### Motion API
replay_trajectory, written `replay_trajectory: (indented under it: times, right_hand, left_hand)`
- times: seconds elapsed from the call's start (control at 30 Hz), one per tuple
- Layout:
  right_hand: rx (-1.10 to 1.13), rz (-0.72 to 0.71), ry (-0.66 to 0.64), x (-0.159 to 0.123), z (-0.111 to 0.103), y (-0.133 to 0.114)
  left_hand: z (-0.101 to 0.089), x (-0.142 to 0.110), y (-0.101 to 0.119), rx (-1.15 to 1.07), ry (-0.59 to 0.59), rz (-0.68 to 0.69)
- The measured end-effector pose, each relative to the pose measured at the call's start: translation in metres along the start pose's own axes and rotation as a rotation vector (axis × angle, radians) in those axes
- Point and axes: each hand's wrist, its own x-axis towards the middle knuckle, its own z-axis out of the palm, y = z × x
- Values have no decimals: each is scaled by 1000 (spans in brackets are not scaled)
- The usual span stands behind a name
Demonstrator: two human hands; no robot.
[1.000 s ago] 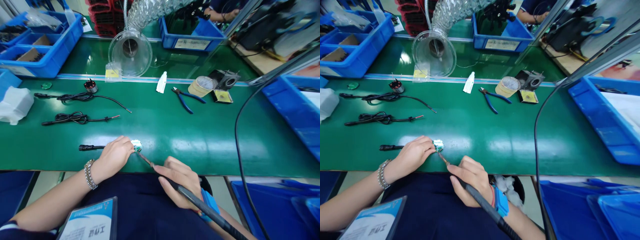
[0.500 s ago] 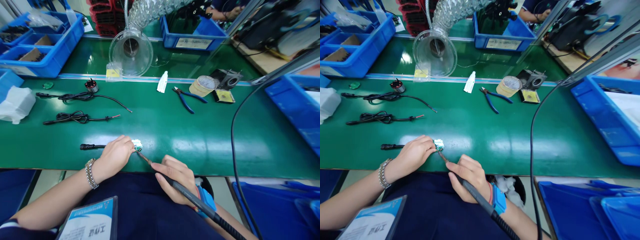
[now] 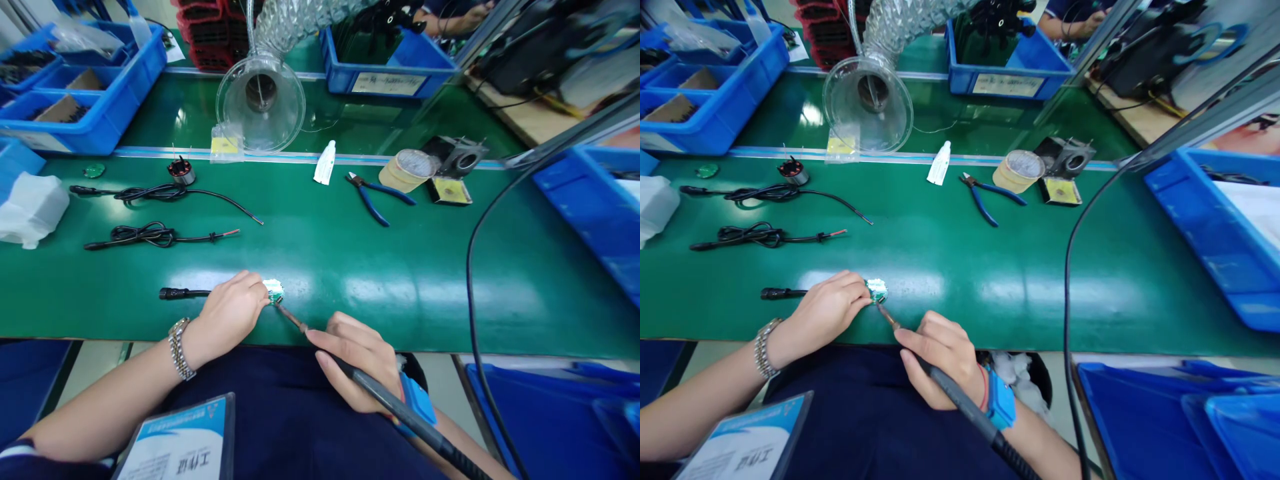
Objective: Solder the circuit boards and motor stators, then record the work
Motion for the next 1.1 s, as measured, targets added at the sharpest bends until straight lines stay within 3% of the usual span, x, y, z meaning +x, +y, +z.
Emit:
replay_trajectory:
  times: [0.4,0.53,0.67,0.8,0.87,0.93,1.0,1.1]
  right_hand:
    - [17,-3,5,0,-3,-2]
    - [-115,15,64,8,-21,7]
    - [-486,137,238,33,-68,52]
    - [-771,156,483,56,-131,129]
    - [-802,206,463,62,-148,164]
    - [-742,240,432,65,-152,180]
    - [-661,260,429,66,-144,173]
    - [-546,295,482,64,-117,132]
  left_hand:
    - [1,0,-1,-3,26,6]
    - [1,-3,-4,-30,47,24]
    - [8,-16,-9,-79,110,44]
    - [8,-28,-10,-133,211,77]
    - [1,-27,-14,-108,244,70]
    - [-9,-19,-25,-30,276,16]
    - [-20,-5,-41,83,307,-64]
    - [-33,20,-66,230,303,-138]
